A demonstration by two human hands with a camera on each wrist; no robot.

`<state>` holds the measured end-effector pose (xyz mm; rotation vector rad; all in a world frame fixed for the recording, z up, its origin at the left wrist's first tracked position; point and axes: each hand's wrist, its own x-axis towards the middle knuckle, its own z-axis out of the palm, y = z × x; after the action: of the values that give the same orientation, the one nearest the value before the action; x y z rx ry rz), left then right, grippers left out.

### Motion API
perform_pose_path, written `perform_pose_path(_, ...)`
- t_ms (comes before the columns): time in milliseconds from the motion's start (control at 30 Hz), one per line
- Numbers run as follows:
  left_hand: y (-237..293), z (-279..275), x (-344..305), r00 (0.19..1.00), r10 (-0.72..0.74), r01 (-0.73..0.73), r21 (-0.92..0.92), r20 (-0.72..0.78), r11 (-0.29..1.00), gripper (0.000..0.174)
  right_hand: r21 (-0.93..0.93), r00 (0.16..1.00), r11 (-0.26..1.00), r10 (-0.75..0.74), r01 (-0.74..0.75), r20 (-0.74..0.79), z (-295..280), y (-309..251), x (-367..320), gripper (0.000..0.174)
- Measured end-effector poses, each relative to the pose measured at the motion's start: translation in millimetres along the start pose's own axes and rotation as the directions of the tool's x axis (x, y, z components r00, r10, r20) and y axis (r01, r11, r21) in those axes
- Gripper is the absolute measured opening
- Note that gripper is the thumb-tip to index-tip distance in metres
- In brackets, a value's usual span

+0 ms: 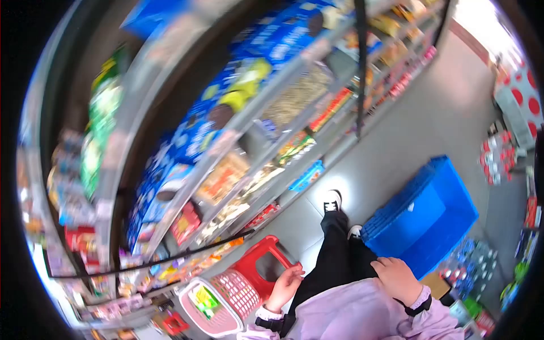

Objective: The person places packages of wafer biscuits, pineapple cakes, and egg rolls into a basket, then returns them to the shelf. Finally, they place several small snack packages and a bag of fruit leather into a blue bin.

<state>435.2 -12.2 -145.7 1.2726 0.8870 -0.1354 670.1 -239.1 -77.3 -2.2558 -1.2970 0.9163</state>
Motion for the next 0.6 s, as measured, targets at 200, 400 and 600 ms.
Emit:
perform_pose_path(200,7.4,-18.0,-51.1,0.987,0.111,-0.102,0.082,-0.120,0.991,0.029,-0.059,0.980,0.980,-0.186,0.190,0.075,-23.6,-46.5,8.2,0.039)
perform_pose_path(400,11.3,-35.7,-74.4,0.924,0.201,-0.175,0.109,-0.325,0.979,0.030,-0.076,0.944,0.949,-0.292,0.306,0.153,-27.6,-83.7,21.5,0.041)
perform_pose_path(600,11.6,-62.9,-90.2,0.929,0.208,-0.215,0.009,-0.306,0.977,0.035,-0.144,0.924,0.929,-0.302,0.340,0.232,-16.8,-124.8,30.9,0.040)
